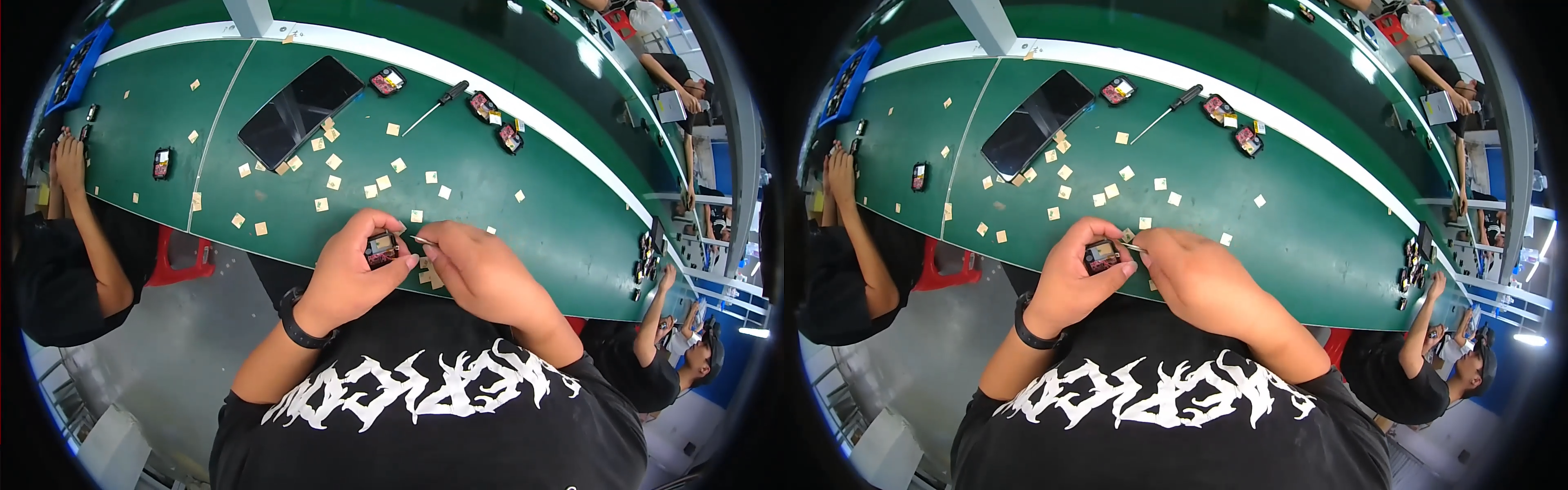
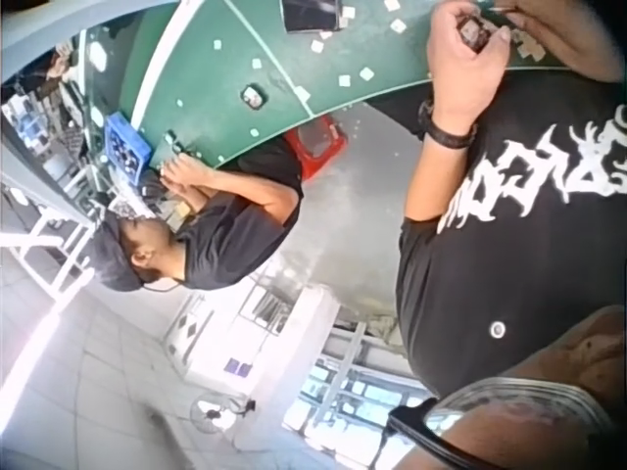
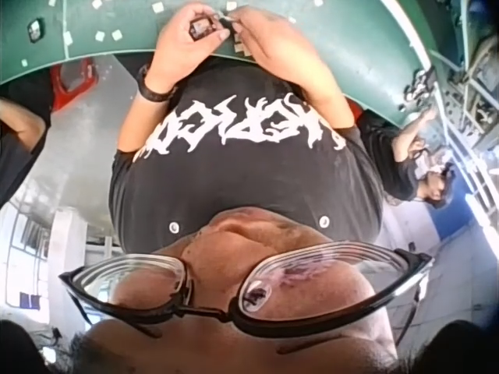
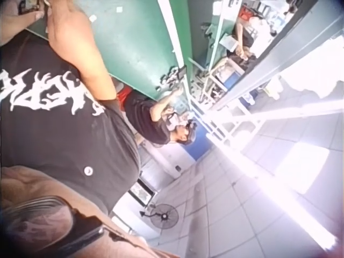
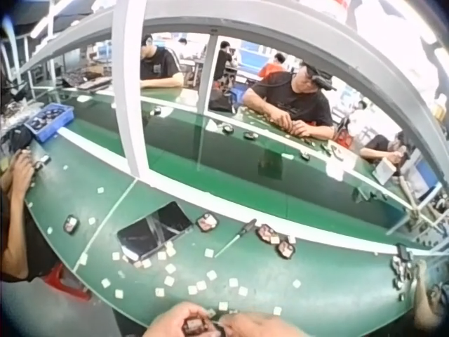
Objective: The recorder is assembling components of a smartwatch, including applying adhesive tape and positioning small internal parts using tweezers.
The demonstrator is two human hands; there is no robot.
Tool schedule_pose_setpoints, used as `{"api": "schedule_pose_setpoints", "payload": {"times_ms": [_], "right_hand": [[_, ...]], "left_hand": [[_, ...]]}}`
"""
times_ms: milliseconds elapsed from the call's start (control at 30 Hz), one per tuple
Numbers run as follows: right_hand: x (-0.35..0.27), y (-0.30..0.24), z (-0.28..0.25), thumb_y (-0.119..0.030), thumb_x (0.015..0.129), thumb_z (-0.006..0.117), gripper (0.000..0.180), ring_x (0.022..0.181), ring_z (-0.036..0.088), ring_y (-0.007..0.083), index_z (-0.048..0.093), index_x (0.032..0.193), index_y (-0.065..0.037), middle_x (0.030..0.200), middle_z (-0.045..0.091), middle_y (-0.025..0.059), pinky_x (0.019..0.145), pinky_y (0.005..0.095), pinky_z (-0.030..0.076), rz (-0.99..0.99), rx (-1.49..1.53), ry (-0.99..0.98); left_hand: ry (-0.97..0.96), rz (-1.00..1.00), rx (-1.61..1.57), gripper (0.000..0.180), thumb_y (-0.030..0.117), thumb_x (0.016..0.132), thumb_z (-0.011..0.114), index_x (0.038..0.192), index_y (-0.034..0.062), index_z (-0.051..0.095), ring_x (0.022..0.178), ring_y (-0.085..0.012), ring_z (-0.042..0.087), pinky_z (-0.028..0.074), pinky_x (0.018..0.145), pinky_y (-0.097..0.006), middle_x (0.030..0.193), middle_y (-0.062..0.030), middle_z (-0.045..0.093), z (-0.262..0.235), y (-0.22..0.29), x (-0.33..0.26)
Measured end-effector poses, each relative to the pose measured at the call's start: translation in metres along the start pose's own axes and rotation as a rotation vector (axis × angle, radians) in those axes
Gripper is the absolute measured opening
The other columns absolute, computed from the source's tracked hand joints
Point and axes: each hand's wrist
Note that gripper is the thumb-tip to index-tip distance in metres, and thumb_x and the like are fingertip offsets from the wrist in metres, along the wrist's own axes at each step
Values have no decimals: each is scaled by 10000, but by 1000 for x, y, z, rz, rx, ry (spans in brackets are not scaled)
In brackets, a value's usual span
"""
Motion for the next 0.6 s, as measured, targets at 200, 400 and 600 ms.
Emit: {"api": "schedule_pose_setpoints", "payload": {"times_ms": [200, 400, 600], "right_hand": [[0, -4, 1, -11, 848, 642, 173, 713, 657, 394, 552, 995, -22, 794, 646, 151, 607, 486, 515, 106, -190, -215], [-5, 4, 14, -50, 902, 643, 86, 687, 652, 396, 569, 940, -27, 767, 646, 154, 593, 492, 510, 108, -139, -93], [-4, 0, 19, -88, 949, 643, 85, 707, 658, 414, 590, 933, -24, 810, 672, 179, 604, 505, 509, 207, -46, -101]], "left_hand": [[7, -52, 182, 369, 71, 868, 789, 1148, 16, 555, 863, -105, 650, 535, 760, -281, 963, -59, 681, 1, 9, 2], [-122, -107, 321, 325, 73, 908, 734, 1169, 20, 547, 827, -125, 651, 524, 726, -305, 953, -80, 692, -4, 11, 5], [-247, 6, 216, 346, 3, 944, 650, 1263, 6, 515, 774, -129, 626, 513, 688, -296, 977, -78, 689, -18, -10, 6]]}}
Point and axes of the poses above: each hand's wrist, its own x-axis towards the middle knuckle, its own z-axis out of the palm, y = z × x
